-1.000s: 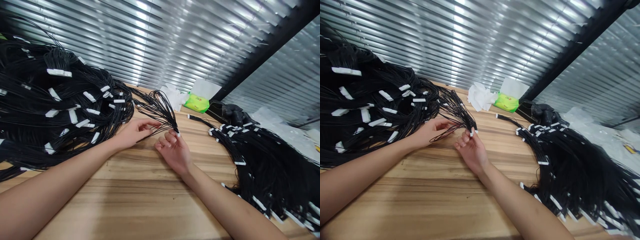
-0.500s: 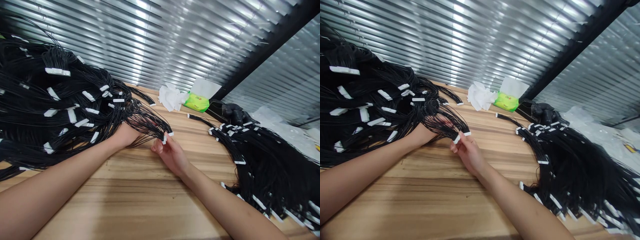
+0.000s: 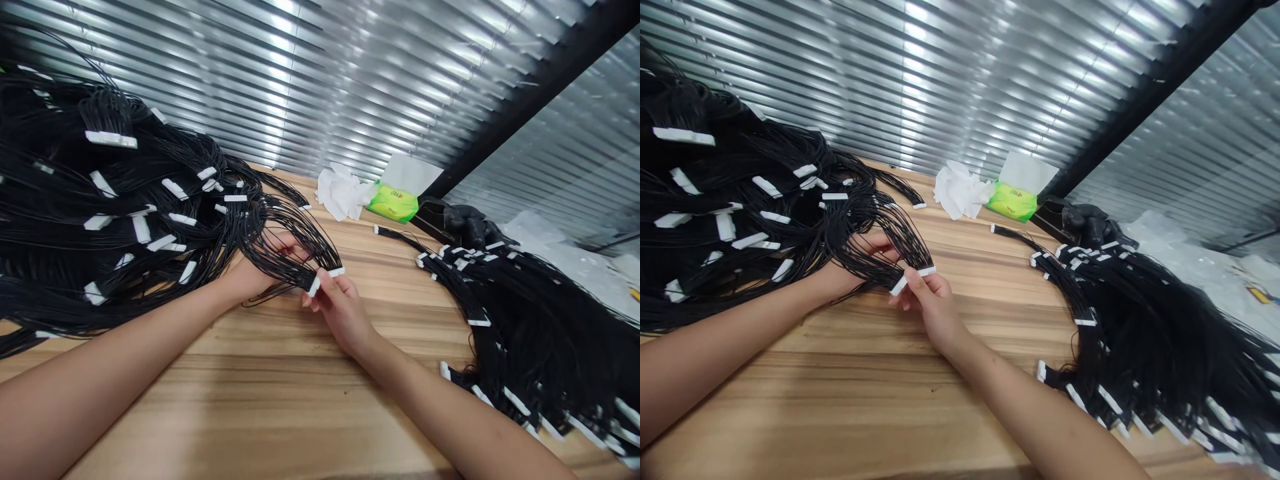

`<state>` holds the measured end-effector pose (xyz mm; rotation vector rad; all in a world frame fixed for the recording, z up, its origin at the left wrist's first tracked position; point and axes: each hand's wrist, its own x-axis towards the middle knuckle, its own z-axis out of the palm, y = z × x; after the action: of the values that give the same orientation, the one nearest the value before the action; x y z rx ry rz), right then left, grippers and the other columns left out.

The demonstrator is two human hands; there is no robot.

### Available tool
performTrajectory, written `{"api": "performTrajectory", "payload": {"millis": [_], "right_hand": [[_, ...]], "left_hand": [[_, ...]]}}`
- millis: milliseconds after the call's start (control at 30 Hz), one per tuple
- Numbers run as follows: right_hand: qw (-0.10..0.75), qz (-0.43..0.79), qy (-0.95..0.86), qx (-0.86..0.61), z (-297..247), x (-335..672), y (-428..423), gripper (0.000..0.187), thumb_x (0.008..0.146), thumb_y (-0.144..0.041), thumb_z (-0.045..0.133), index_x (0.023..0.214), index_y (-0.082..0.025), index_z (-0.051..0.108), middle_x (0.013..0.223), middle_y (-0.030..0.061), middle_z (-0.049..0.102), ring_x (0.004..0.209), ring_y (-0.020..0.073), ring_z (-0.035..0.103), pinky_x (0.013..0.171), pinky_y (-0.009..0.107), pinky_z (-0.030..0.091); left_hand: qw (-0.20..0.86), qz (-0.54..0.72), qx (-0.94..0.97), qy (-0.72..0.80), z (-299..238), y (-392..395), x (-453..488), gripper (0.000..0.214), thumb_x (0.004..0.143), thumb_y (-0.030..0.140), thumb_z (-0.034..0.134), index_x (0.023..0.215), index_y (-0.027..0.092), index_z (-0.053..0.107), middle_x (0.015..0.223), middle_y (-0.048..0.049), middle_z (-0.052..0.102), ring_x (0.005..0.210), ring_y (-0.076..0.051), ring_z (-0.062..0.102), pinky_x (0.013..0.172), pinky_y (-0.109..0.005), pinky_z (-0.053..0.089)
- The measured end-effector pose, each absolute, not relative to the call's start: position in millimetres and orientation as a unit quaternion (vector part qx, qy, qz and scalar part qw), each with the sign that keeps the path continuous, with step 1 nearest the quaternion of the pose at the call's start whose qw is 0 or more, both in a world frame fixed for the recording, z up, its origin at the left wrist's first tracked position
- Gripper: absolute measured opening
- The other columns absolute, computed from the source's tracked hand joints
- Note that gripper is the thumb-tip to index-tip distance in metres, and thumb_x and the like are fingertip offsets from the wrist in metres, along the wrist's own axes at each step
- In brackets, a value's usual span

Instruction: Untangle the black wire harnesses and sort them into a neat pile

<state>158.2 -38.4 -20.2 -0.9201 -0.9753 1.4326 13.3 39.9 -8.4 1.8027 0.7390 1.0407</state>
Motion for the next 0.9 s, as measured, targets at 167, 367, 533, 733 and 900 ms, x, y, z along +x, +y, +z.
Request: {"api": "performTrajectory", "payload": {"millis": [167,367,533,733,900], "right_hand": [[0.582,0.514,-0.454,-0.438,-17.8,158.3,-39.5,0.037,0.082,-0.048,0.062,0.059,-0.018,0.062,0.052,-0.0006,0.06,0.049,0.0099,0.041,0.051,0.024,0.035],[0.567,0.488,-0.473,-0.465,-15.4,158.1,-40.6,0.042,0.08,-0.052,0.061,0.055,-0.019,0.056,0.047,-0.0027,0.051,0.049,0.0105,0.042,0.051,0.025,0.034],[0.554,0.476,-0.488,-0.478,-17.3,158.8,-41.5,0.042,0.082,-0.051,0.059,0.056,-0.018,0.058,0.048,-0.0027,0.049,0.048,0.0099,0.04,0.05,0.025,0.031],[0.544,0.484,-0.5,-0.468,-17.8,158.4,-46.6,0.041,0.082,-0.051,0.06,0.059,-0.018,0.056,0.048,-0.0037,0.047,0.047,0.0092,0.038,0.048,0.025,0.029],[0.586,0.473,-0.466,-0.465,-20.6,159.5,-44.8,0.041,0.081,-0.051,0.061,0.058,-0.018,0.053,0.047,-0.0045,0.046,0.046,0.009,0.038,0.048,0.025,0.029]], "left_hand": [[0.417,0.435,0.723,0.339,-16.2,48.9,16.0,0.023,0.081,0.037,0.057,0.073,0.016,0.063,0.071,-0.0035,0.064,0.071,-0.017,0.06,0.067,-0.029,0.05],[0.385,0.439,0.735,0.345,-9.4,47.2,15.3,0.024,0.082,0.036,0.055,0.069,0.016,0.059,0.07,-0.0026,0.061,0.072,-0.016,0.056,0.068,-0.029,0.047],[0.373,0.448,0.744,0.327,-7.0,46.2,13.9,0.028,0.085,0.037,0.054,0.067,0.016,0.058,0.073,-0.0024,0.063,0.073,-0.016,0.057,0.07,-0.029,0.046],[0.391,0.426,0.773,0.261,-10.7,42.3,11.9,0.023,0.089,0.034,0.055,0.088,0.015,0.068,0.088,-0.0047,0.069,0.081,-0.016,0.061,0.073,-0.028,0.048],[0.369,0.432,0.776,0.274,-13.6,42.7,13.0,0.026,0.091,0.036,0.053,0.093,0.016,0.069,0.096,-0.007,0.071,0.091,-0.019,0.063,0.084,-0.032,0.05]]}}
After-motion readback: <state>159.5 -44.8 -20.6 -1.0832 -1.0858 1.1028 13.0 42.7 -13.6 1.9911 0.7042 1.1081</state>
